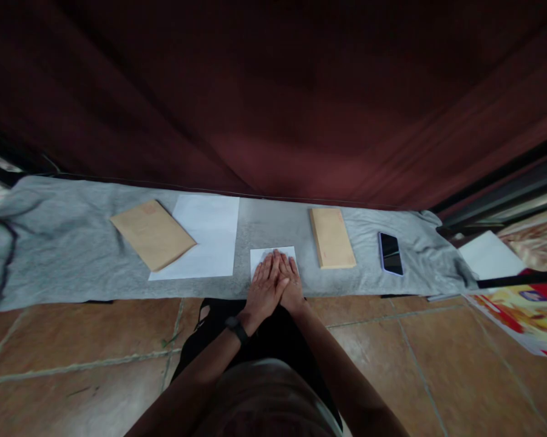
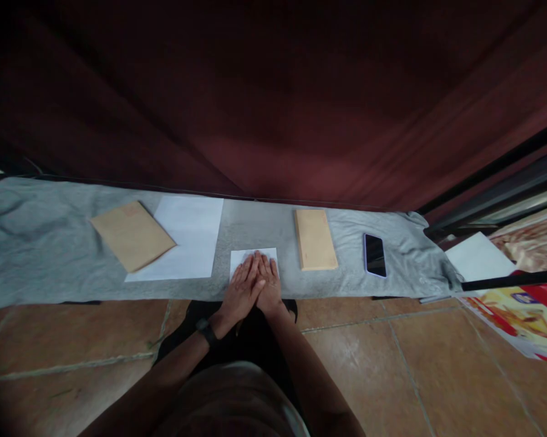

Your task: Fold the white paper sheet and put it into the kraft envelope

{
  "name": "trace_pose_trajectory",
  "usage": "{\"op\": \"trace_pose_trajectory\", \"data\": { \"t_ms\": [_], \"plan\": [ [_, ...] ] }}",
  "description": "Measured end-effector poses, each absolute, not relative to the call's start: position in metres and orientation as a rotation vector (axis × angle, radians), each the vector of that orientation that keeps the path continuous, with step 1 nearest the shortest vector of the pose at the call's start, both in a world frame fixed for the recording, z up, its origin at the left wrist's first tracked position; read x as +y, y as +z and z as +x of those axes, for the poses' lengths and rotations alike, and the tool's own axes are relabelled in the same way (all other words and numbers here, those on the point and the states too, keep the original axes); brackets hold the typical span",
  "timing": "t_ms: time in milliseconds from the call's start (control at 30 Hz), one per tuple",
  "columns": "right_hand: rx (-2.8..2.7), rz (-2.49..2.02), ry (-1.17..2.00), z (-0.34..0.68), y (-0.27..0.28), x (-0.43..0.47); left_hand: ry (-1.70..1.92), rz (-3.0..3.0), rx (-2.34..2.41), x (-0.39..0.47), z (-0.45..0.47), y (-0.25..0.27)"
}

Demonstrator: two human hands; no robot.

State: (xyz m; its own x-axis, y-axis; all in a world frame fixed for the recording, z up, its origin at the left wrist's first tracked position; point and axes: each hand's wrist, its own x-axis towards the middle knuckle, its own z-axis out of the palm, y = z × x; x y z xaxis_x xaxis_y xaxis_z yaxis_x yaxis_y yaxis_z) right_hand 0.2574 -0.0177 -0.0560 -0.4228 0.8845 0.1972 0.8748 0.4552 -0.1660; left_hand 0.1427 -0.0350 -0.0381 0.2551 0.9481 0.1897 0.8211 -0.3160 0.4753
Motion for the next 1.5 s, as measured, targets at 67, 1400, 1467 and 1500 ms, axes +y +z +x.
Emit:
{"op": "trace_pose_trajectory", "data": {
  "t_ms": [67, 1400, 1467, 1500],
  "plan": [
    [-2.461, -1.519, 0.058, 0.260, -0.056, -0.017, 0.616, 2.250, 1.684, -0.034, 0.140, -0.039],
    [-2.306, -1.595, 0.140, 0.273, -0.056, 0.002, 0.591, 2.338, 1.799, -0.010, 0.127, -0.060],
    [-2.287, -1.601, 0.111, 0.276, -0.058, 0.003, 0.599, 2.335, 1.818, -0.010, 0.126, -0.060],
    [-2.278, -1.604, 0.099, 0.278, -0.058, 0.003, 0.597, 2.336, 1.825, -0.011, 0.125, -0.060]
  ]
}}
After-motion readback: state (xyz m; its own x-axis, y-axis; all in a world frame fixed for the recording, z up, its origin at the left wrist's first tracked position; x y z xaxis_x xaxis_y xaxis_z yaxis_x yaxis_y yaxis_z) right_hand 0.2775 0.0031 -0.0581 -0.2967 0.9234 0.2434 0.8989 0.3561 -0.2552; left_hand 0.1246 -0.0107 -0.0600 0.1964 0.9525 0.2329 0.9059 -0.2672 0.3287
